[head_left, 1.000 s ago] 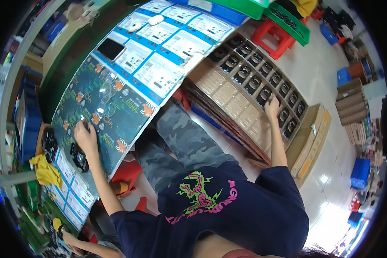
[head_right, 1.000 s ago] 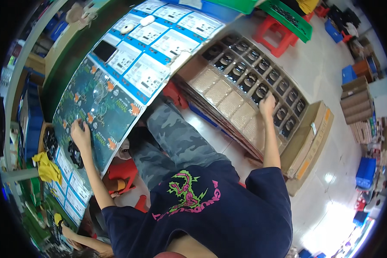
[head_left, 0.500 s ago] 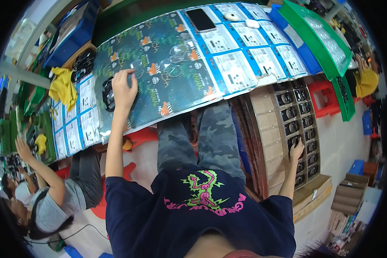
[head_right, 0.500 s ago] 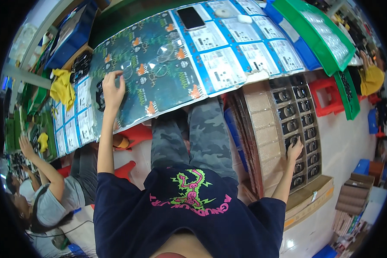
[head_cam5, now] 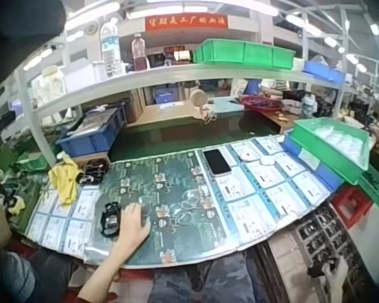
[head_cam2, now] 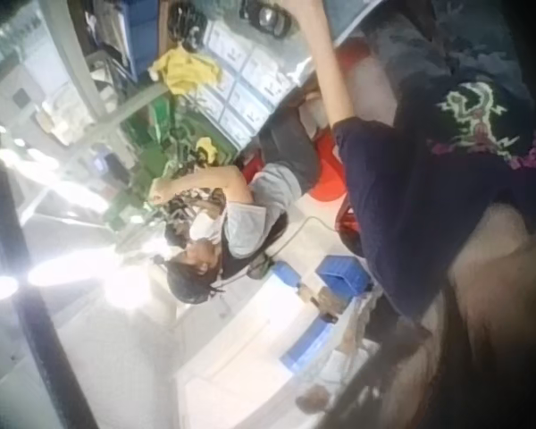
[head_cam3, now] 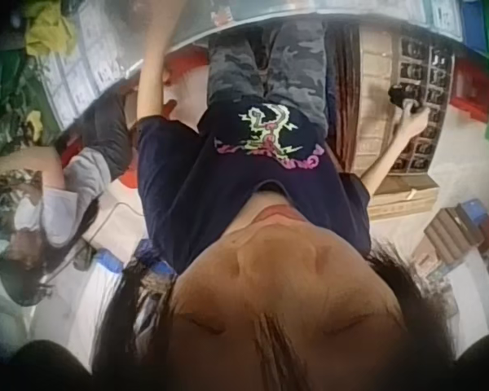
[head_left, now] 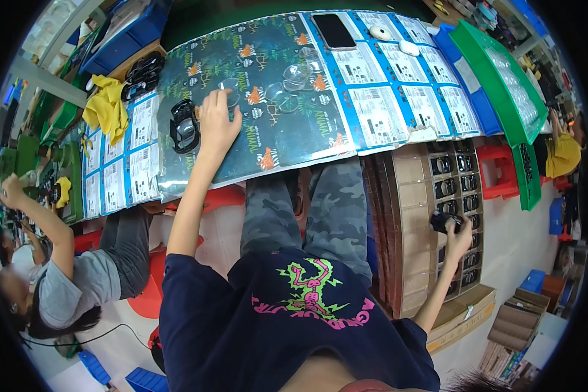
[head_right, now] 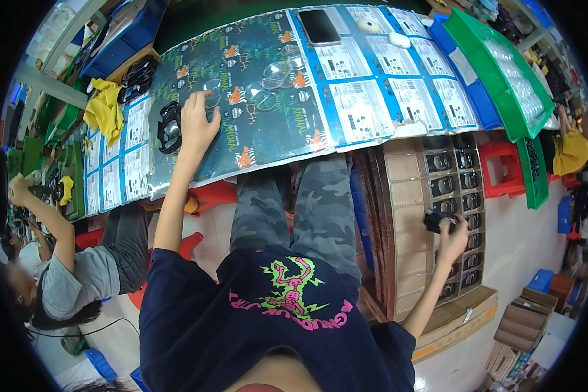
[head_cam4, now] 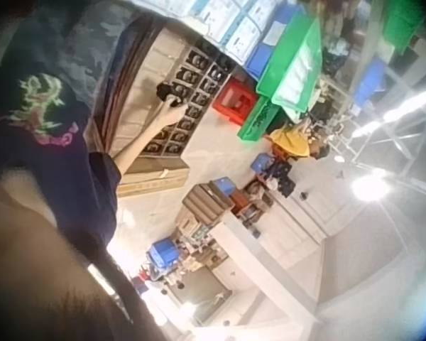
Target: The person assembles plastic shell components for a computer mouse by hand.
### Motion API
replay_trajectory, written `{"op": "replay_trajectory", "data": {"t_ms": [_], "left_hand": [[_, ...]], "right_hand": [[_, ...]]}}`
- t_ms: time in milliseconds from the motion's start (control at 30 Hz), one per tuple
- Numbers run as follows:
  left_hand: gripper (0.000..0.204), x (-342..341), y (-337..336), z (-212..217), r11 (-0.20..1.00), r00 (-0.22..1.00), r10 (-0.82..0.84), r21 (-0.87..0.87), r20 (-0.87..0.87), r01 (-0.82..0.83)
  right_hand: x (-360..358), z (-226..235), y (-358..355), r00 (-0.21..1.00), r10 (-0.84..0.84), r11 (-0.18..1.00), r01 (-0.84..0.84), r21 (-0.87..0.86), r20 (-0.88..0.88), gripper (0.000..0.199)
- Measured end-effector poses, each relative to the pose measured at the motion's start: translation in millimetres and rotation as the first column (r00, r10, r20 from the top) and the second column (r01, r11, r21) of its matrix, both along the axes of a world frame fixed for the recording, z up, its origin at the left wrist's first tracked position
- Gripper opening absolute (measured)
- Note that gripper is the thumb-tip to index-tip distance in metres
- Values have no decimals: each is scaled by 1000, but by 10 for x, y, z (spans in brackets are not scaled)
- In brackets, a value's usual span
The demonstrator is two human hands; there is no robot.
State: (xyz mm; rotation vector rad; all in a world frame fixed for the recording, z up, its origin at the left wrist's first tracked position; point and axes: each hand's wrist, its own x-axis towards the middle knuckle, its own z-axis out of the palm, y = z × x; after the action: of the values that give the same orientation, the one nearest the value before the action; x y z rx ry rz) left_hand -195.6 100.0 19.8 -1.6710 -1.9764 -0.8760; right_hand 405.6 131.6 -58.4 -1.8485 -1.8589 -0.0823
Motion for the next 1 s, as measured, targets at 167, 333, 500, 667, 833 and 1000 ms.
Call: {"op": "replay_trajectory", "data": {"t_ms": [167, 333, 500, 667, 833, 1000], "left_hand": [[21, -77, 47, -128, 988, 997, 72, -136, 4, -71], [20, 385, -214, 126, 983, 960, -171, 29, -223, 182], [28, 700, -527, 130, 959, 936, -275, 13, -218, 285], [23, 861, -591, 118, 937, 922, -325, 61, -211, 344], [22, 1015, -570, 105, 920, 907, -366, 65, -206, 386], [22, 1139, -589, 95, 907, 898, -398, 66, -187, 415]], "right_hand": [[-1357, 295, -199, 884, 165, 950, -261, -169, -437, 27], [-2244, 237, -408, 815, 414, 834, -518, -189, -406, 23], [-2441, -38, -589, 784, 610, 791, -611, 25, -119, 25], [-2399, -138, -611, 747, 641, 766, -639, 76, -176, 34], [-2363, -234, -655, 639, 720, 662, -749, -7, -269, 49], [-2225, -177, -623, 582, 778, 577, -811, -96, -236, 69]]}}
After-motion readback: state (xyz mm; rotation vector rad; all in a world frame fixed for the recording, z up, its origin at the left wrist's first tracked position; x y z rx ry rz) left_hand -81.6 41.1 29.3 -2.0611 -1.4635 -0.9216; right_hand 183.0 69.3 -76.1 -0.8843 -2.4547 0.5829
